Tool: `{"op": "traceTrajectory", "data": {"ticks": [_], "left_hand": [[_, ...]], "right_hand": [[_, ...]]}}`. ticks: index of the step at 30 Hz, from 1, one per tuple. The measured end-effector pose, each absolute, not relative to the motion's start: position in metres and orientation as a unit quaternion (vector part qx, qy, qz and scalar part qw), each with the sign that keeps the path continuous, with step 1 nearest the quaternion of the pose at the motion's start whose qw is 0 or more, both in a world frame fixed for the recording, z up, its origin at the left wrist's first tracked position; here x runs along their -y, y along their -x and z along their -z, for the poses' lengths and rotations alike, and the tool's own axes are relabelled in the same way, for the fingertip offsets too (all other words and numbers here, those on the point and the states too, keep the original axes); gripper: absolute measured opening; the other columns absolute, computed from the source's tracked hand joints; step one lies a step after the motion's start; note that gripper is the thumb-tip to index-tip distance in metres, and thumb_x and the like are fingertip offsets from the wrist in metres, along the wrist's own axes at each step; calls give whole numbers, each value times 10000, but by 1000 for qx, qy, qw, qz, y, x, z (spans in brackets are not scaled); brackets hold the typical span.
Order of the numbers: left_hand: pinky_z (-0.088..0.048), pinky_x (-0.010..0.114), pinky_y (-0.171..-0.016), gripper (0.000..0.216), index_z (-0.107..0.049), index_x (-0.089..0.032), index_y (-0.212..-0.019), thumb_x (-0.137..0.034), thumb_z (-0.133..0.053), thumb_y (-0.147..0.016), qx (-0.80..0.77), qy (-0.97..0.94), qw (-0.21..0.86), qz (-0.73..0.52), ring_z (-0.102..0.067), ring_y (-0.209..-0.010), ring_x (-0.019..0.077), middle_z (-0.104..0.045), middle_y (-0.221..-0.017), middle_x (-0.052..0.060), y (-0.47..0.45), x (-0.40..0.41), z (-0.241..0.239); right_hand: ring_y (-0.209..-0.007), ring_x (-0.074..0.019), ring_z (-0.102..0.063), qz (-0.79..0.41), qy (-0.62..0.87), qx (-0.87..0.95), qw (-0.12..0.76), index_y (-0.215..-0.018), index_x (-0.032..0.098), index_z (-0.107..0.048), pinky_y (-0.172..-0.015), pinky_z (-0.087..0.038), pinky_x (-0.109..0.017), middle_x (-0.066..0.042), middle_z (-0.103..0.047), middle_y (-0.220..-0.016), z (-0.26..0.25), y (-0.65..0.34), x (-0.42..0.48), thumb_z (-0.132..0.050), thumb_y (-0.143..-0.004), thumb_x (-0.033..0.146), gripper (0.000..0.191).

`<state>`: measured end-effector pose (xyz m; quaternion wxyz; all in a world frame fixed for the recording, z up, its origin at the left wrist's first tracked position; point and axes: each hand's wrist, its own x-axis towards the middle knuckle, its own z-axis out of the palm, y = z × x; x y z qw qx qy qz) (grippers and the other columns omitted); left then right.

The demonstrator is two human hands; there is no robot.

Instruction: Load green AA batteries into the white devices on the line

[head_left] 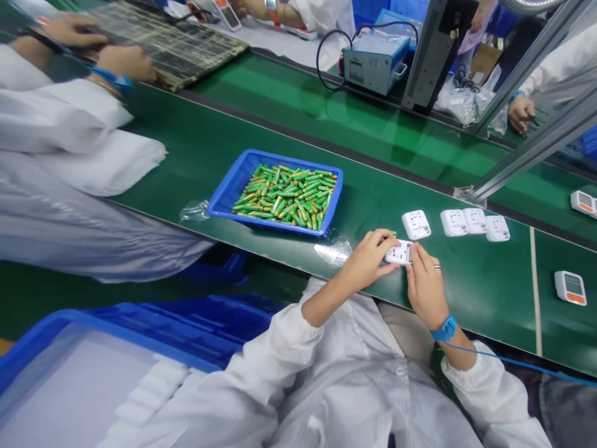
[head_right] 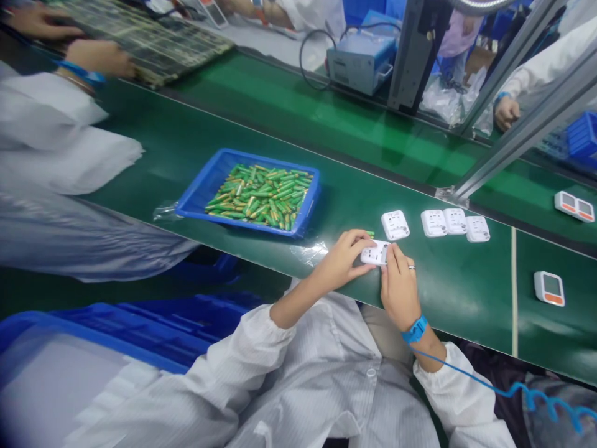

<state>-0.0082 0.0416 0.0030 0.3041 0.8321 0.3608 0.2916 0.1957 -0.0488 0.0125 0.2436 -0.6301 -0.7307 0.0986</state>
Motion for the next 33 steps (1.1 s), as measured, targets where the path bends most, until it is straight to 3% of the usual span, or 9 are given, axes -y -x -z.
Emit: {"op": "traceTrajectory", "data": {"ticks": [6, 8, 12, 17, 25, 29, 33], "left_hand": [[-563, 505, -1141, 488, -658, -242, -1417, -353, -850, -982, -346, -830, 301, -317, -627, -1299, 332, -616, -1434, 129, 11, -42, -3], [-541, 495, -1179, 424, -645, -226, -1446, -354, -754, -1057, -359, -809, 297, -359, -623, -1332, 320, -628, -1436, 138, 14, -44, -5], [-505, 483, -1222, 372, -620, -203, -1505, -197, -513, -1148, -409, -785, 259, -386, -599, -1395, 285, -662, -1481, 137, 22, -60, -2], [-530, 454, -1149, 291, -733, -204, -1376, -219, -694, -1088, -393, -853, 225, -260, -628, -1268, 287, -749, -1362, 95, 20, -89, -1], [-532, 390, -1010, 119, -774, -167, -1167, -176, -713, -1066, -366, -896, 197, -154, -696, -1062, 258, -763, -1112, 89, 10, -112, -19], [-531, 384, -969, 128, -790, -164, -1144, -190, -680, -1086, -361, -906, 172, -138, -697, -1042, 261, -758, -1116, 99, 9, -112, -23], [-540, 393, -989, 169, -774, -172, -1220, -193, -655, -1102, -359, -906, 168, -148, -683, -1078, 265, -752, -1161, 94, 11, -103, -26]], "right_hand": [[-1485, -377, -601, -92, 624, 728, 267, -1690, 159, -544, -1220, -490, -612, -231, -594, -1670, -8, -199, 53, -416, -1198, 332, 538], [-1483, -354, -620, -109, 619, 717, 302, -1652, 197, -599, -1224, -506, -585, -200, -645, -1628, -10, -202, 53, -464, -1191, 342, 501], [-1423, -329, -673, -144, 621, 679, 365, -1586, 241, -661, -1187, -560, -562, -165, -717, -1538, -14, -203, 53, -526, -1169, 356, 453], [-1337, -316, -707, -173, 630, 645, 397, -1459, 226, -740, -1019, -657, -487, -170, -749, -1464, -15, -201, 51, -553, -1142, 356, 390], [-1211, -294, -743, -204, 623, 614, 438, -1313, 231, -790, -951, -662, -446, -151, -787, -1361, -19, -201, 48, -581, -1102, 325, 312], [-1063, -270, -762, -187, 627, 613, 442, -1285, 220, -790, -848, -646, -402, -139, -800, -1273, -26, -200, 37, -592, -1091, 288, 286], [-1183, -302, -746, -152, 582, 683, 415, -1316, 229, -779, -1006, -622, -462, -140, -793, -1314, -34, -196, 5, -604, -1093, 259, 285]]}}
